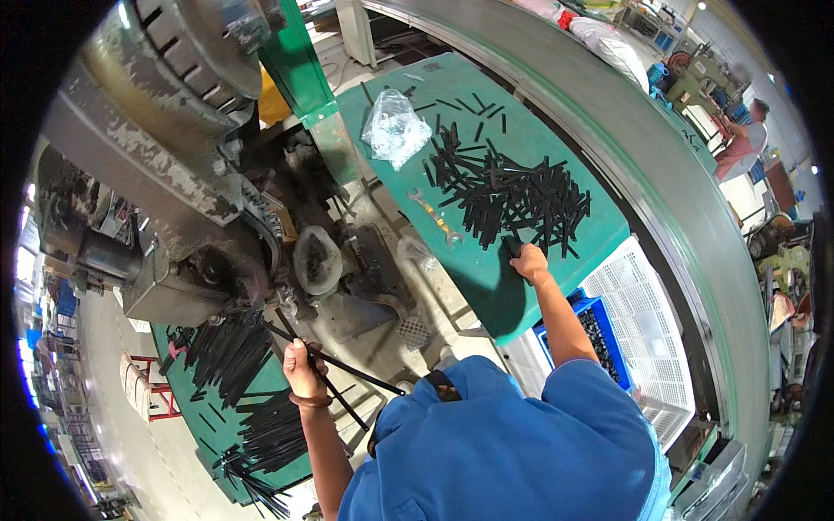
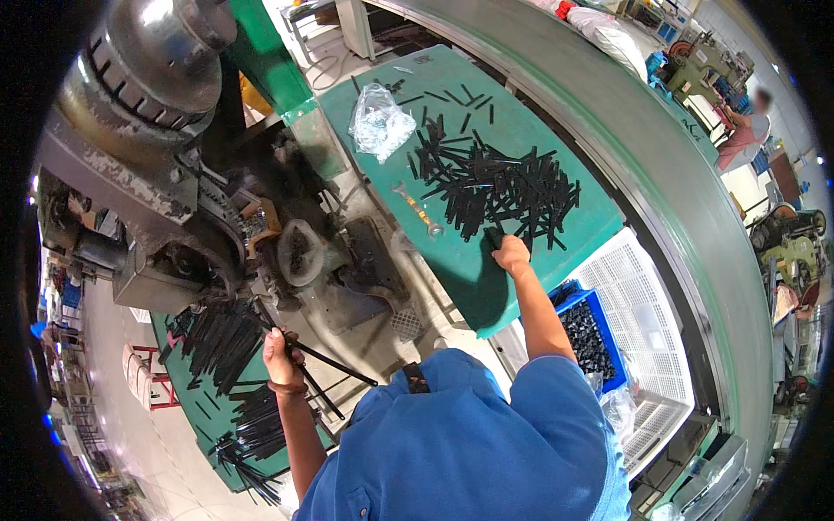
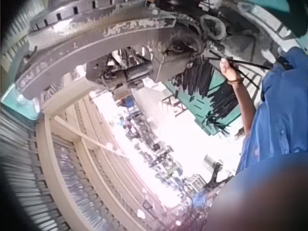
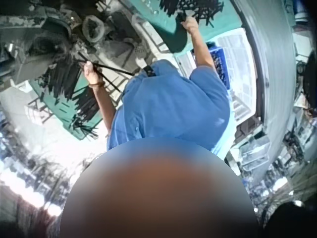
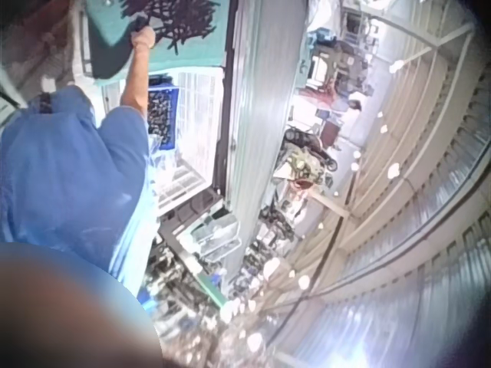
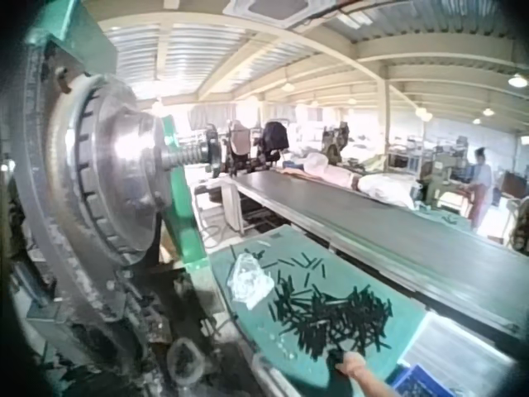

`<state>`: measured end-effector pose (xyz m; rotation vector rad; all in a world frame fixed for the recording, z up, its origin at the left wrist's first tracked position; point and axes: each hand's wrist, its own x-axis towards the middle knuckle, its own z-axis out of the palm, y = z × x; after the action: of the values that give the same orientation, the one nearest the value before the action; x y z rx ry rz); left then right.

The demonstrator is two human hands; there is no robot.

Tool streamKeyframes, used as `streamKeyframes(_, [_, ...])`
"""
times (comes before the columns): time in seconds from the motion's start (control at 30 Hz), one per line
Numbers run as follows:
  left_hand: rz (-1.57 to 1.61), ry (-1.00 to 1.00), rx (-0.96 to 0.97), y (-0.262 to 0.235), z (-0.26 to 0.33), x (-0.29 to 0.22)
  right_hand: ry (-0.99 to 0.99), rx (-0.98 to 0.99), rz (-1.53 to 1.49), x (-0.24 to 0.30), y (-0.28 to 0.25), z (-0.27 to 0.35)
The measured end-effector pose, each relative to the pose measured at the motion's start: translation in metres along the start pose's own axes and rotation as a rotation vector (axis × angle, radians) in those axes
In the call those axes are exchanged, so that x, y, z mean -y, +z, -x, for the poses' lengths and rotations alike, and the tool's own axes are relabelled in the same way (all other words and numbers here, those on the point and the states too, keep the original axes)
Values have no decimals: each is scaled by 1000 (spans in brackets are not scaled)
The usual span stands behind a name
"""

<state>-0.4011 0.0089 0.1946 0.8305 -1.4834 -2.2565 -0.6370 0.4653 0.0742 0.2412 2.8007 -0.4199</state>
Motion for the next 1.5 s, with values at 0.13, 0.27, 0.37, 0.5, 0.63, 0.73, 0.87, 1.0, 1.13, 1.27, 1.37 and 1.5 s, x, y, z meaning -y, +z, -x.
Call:
streamKeyframes(0.13, [9,-10,26,-4,-1,-2,10,-69,11,-4,3,-2])
streamKeyframes(0.27, [26,-46,6,-8,-4,-1,-25,-34,-52,-9,-9,4])
streamKeyframes(0.37, [-37,-100,-37,-11,-3,-5,-197,-182,-96,26,-25,17])
streamKeyframes(0.5, [65,-122,78,-12,1,-12,-710,-24,-590,154,-24,59])
streamKeyframes(0.63, [183,-183,148,-15,1,-16,-975,220,-816,291,15,155])
streamKeyframes(0.73, [217,-131,223,-21,1,-18,-1006,168,-814,352,17,195])
streamKeyframes(0.87, [200,-136,246,-24,1,-19,-937,128,-792,382,13,204])
streamKeyframes(1.0, [105,-121,233,-25,2,-22,-848,237,-914,386,19,201])
streamKeyframes(1.13, [55,-121,256,-30,0,-27,-811,239,-960,384,19,209])
streamKeyframes(1.27, [30,-145,269,-33,-1,-31,-641,380,-909,390,15,214])
streamKeyframes(1.37, [11,-159,288,-35,-2,-34,-515,513,-917,386,17,216])
streamKeyframes(1.5, [-77,-146,299,-38,-3,-38,-409,564,-1045,346,23,217])
